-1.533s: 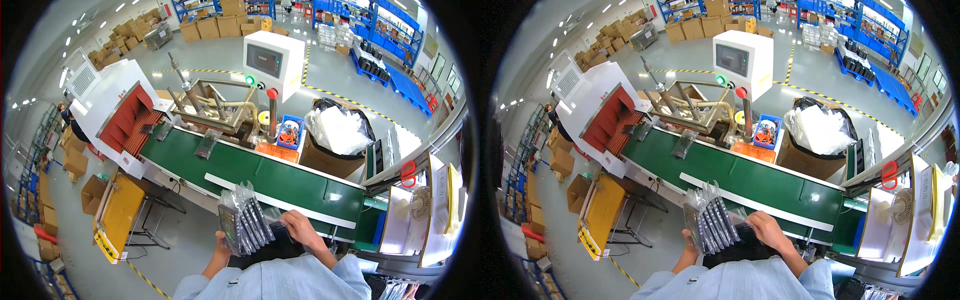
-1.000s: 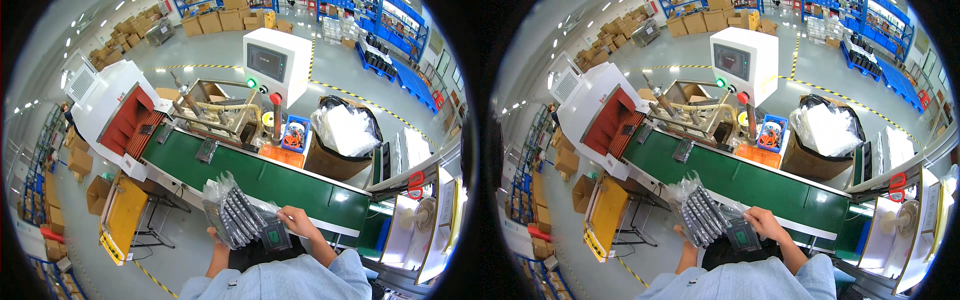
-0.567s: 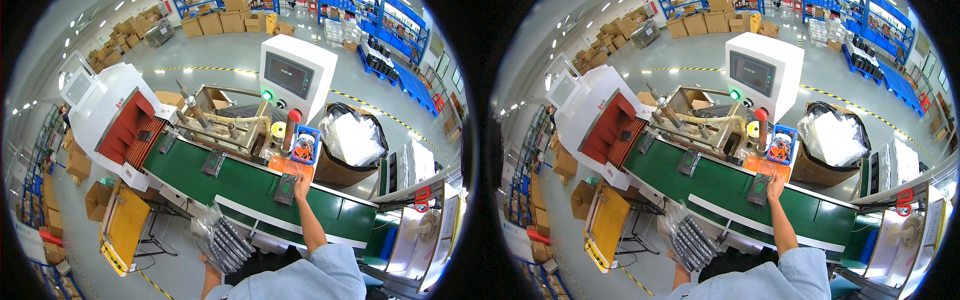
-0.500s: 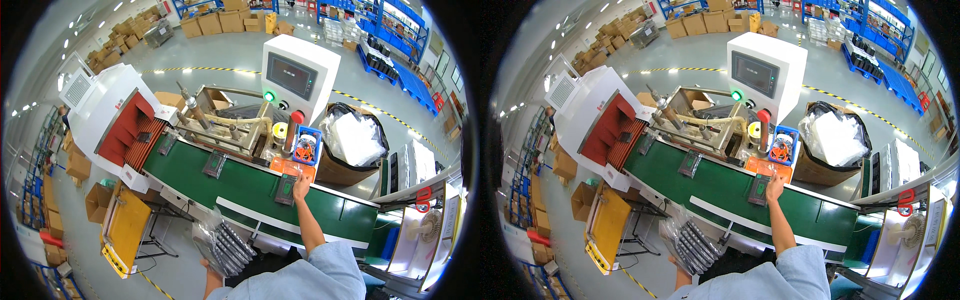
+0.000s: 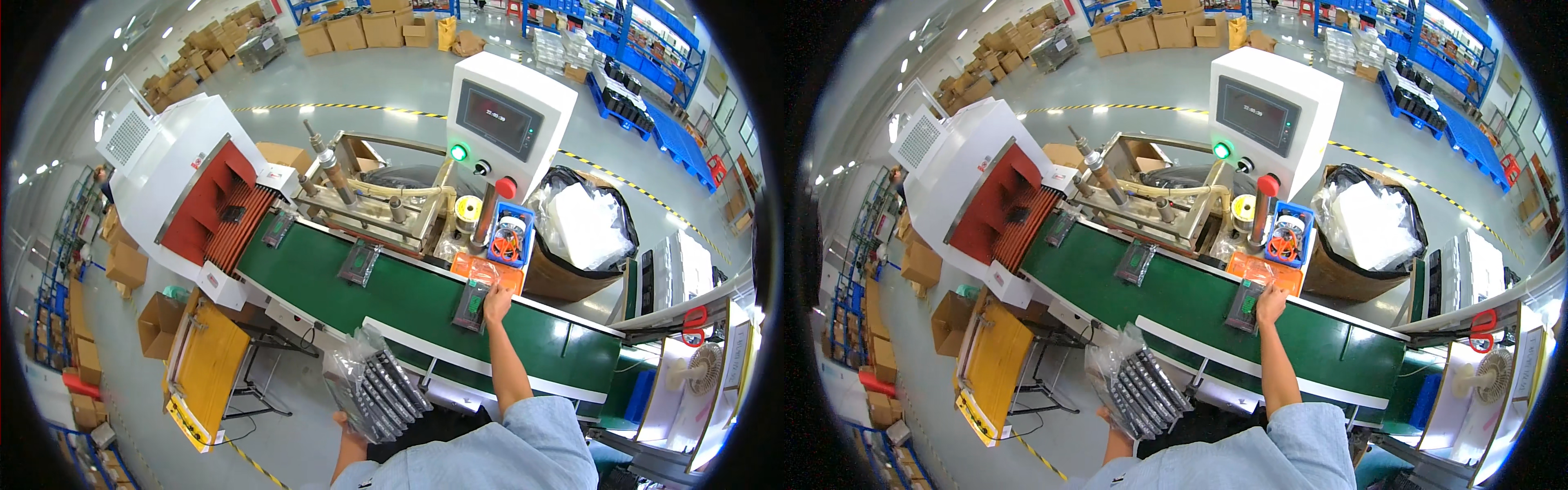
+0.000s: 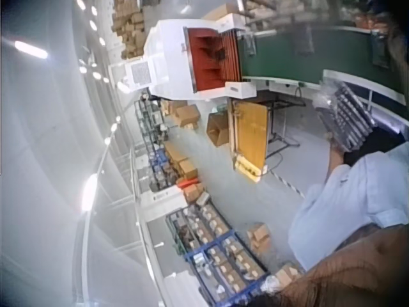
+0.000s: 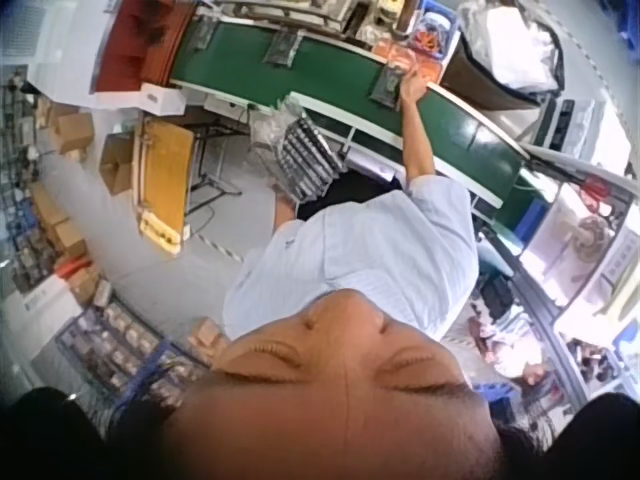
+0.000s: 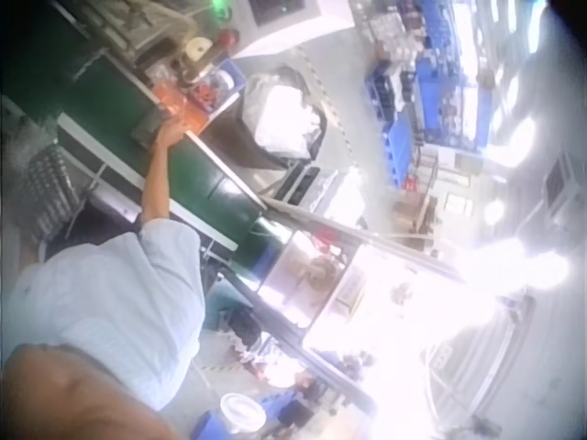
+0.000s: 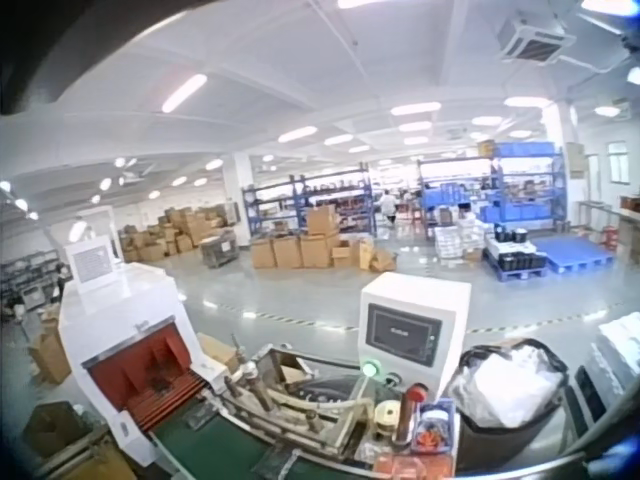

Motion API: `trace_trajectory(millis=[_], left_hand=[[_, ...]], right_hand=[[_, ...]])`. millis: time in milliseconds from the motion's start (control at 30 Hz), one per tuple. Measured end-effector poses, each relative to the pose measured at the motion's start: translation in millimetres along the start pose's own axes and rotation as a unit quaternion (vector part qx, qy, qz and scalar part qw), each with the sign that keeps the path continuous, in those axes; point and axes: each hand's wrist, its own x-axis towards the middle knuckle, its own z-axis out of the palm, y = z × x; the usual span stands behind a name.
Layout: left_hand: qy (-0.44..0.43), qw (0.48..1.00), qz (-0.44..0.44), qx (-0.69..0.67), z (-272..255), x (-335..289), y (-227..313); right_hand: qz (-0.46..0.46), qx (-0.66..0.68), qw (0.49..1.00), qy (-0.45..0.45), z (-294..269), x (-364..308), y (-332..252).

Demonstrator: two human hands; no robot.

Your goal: The person places small, shrink-wrapped electronic components onto a moving conveyor belt in a factory setting. They repeatedly pick up items from a stack and place them onto the belt, which transports them toward a packaging machine.

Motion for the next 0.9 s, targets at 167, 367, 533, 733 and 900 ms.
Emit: trace_trajectory(millis=[167,367,533,733,900], left_hand=[[-0.017,0.999,-0.026,0.011,4.5,9.3,-3.1],[-0.028,0.998,-0.052,0.023,5.1,10.3,-10.0],[-0.031,0.996,-0.079,0.03,5.3,1.7,-18.6],[-0.029,0.995,-0.093,0.037,3.4,-4.2,-22.0],[-0.027,0.994,-0.096,0.046,5.9,1.5,-21.8]], right_hand=[[0.006,0.022,1.0,0.001,-43.7,-32.4,-55.4],[-0.121,0.339,0.724,-0.588,-156.9,-134.1,-128.8],[-0.277,0.224,0.782,-0.512,-189.7,-155.3,-150.0],[-0.234,0.255,0.769,-0.538,-192.6,-156.4,-137.3],[-0.219,0.249,0.769,-0.547,-198.5,-152.8,-119.8]])
